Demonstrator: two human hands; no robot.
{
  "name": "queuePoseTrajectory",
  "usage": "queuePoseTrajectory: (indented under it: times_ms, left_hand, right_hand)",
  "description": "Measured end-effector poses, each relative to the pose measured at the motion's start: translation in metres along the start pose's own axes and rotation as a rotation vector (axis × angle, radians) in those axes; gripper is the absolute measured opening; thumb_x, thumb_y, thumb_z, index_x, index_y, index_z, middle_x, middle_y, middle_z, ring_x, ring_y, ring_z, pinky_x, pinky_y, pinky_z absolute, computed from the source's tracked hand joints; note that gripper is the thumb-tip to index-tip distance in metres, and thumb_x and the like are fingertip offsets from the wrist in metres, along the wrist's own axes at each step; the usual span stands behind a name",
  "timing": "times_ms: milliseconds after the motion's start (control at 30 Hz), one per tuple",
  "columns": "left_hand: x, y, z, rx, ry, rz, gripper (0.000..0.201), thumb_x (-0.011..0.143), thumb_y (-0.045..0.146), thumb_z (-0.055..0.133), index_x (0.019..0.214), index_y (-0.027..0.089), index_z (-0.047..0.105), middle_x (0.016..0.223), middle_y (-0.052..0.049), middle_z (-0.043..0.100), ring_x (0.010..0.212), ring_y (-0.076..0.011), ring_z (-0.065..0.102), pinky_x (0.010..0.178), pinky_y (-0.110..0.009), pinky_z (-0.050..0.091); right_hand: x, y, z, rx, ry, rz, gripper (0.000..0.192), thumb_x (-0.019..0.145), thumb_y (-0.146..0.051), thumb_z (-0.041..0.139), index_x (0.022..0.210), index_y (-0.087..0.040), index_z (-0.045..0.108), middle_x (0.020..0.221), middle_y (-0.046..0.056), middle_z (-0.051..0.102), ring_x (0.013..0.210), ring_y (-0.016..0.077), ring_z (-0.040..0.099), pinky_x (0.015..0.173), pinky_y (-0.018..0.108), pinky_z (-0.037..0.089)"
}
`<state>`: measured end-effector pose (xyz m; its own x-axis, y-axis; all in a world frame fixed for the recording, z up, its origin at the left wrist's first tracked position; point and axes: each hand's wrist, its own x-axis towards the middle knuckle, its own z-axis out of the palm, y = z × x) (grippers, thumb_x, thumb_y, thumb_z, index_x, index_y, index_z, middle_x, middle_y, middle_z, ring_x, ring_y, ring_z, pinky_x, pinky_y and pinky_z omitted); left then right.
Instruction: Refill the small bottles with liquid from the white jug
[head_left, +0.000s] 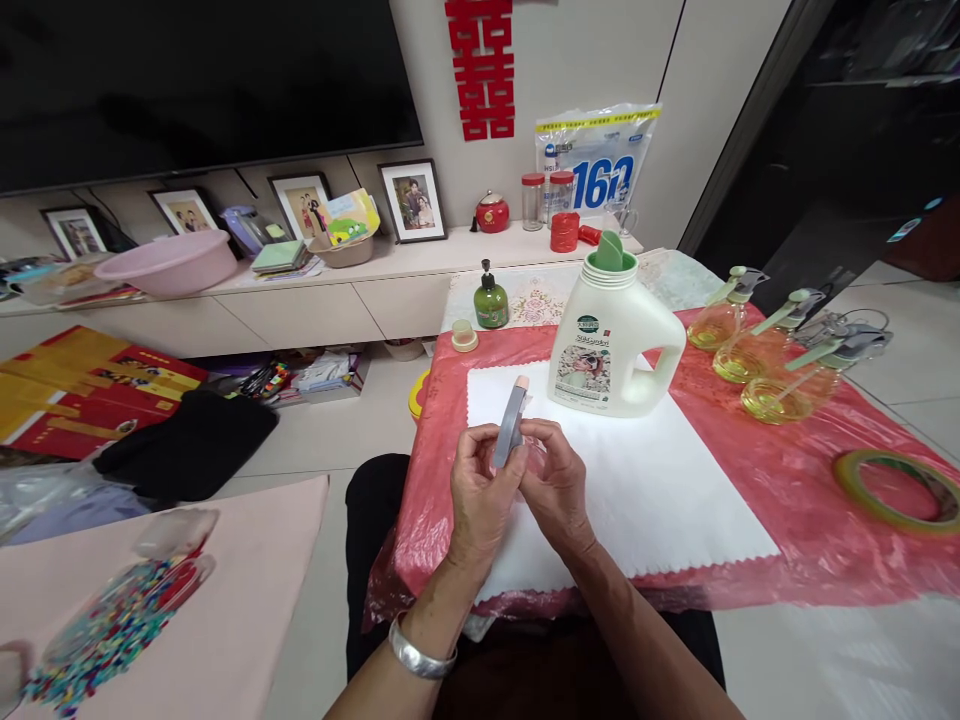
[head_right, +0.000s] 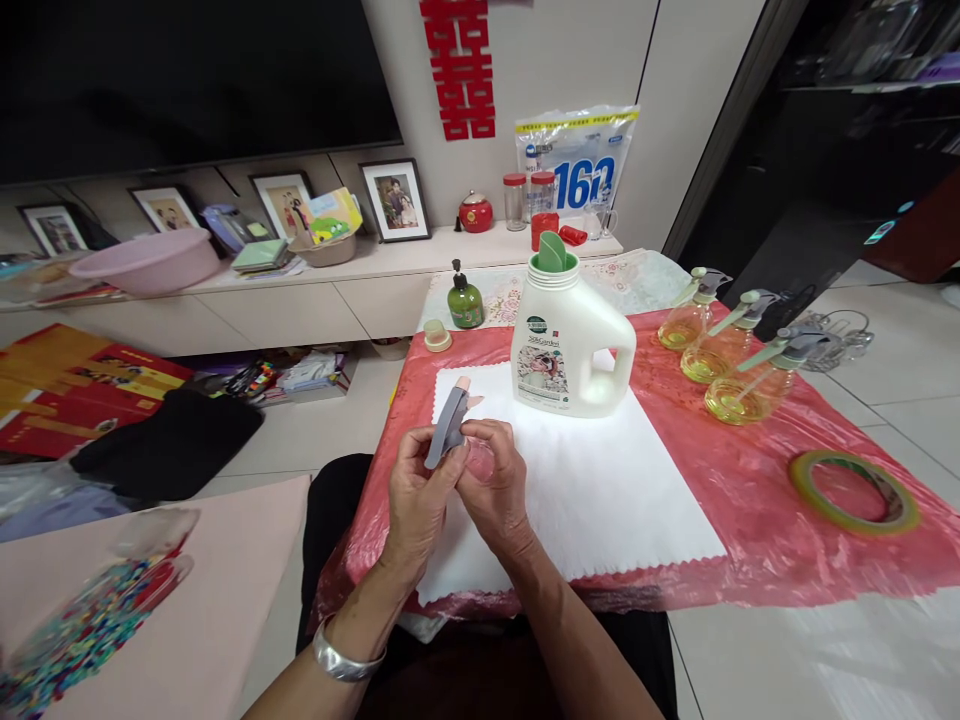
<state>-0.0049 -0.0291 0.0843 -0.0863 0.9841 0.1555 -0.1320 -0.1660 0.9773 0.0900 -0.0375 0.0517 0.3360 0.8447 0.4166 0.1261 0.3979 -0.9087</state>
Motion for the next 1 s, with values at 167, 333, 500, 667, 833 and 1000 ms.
queuePoseTrajectory:
  times_ms: [167,333,500,667,833,1000]
  left_hand:
    - [0.004,-0.003,-0.003,-0.022,-0.016,0.027,0.026,0.075,0.032,0.083,0.089,0.020,0.065,0.089,-0.001,0.067,0.084,-0.0162,0.064,0.080,-0.029,0.053]
    - [0.007,-0.004,-0.005,-0.057,-0.040,0.062,0.025,0.072,0.032,0.086,0.085,0.021,0.068,0.092,-0.002,0.065,0.088,-0.0175,0.064,0.086,-0.032,0.054]
    - [0.012,-0.007,-0.006,-0.052,-0.032,0.102,0.027,0.068,0.036,0.090,0.080,0.021,0.071,0.090,-0.001,0.061,0.087,-0.0164,0.063,0.085,-0.031,0.056]
    - [0.014,-0.012,-0.008,-0.058,-0.033,0.099,0.026,0.069,0.037,0.089,0.082,0.022,0.073,0.086,-0.001,0.065,0.084,-0.0158,0.065,0.080,-0.029,0.057]
    - [0.012,-0.014,-0.011,-0.069,-0.058,0.064,0.023,0.077,0.039,0.084,0.087,0.021,0.074,0.088,-0.003,0.072,0.085,-0.0178,0.069,0.079,-0.030,0.058]
    - [0.008,-0.018,-0.017,-0.024,-0.118,0.078,0.020,0.088,0.036,0.075,0.102,0.023,0.075,0.101,-0.005,0.073,0.097,-0.0200,0.069,0.091,-0.033,0.054]
  right_hand:
    - [0.001,-0.001,-0.004,0.026,-0.029,0.038,0.029,0.080,-0.025,0.076,0.107,-0.025,0.067,0.105,0.004,0.063,0.103,0.0206,0.060,0.093,0.037,0.048]
    - [0.000,0.000,-0.015,0.133,-0.147,0.096,0.030,0.088,-0.035,0.073,0.115,-0.026,0.068,0.112,0.005,0.066,0.108,0.0218,0.062,0.096,0.038,0.050]
    - [0.000,-0.001,-0.022,0.196,-0.193,0.157,0.028,0.099,-0.043,0.060,0.119,-0.025,0.068,0.114,0.005,0.068,0.104,0.0199,0.065,0.090,0.035,0.053]
    - [0.005,0.005,-0.020,0.200,-0.159,0.160,0.030,0.092,-0.046,0.070,0.115,-0.026,0.069,0.111,0.005,0.068,0.104,0.0205,0.064,0.094,0.037,0.053]
    - [0.005,0.009,-0.018,0.185,-0.092,0.147,0.036,0.084,-0.049,0.078,0.112,-0.028,0.071,0.107,0.004,0.065,0.105,0.0219,0.063,0.097,0.041,0.052]
    - [0.003,0.008,-0.014,0.181,-0.070,0.142,0.043,0.083,-0.042,0.080,0.123,-0.030,0.067,0.114,0.004,0.065,0.107,0.0218,0.063,0.100,0.043,0.050]
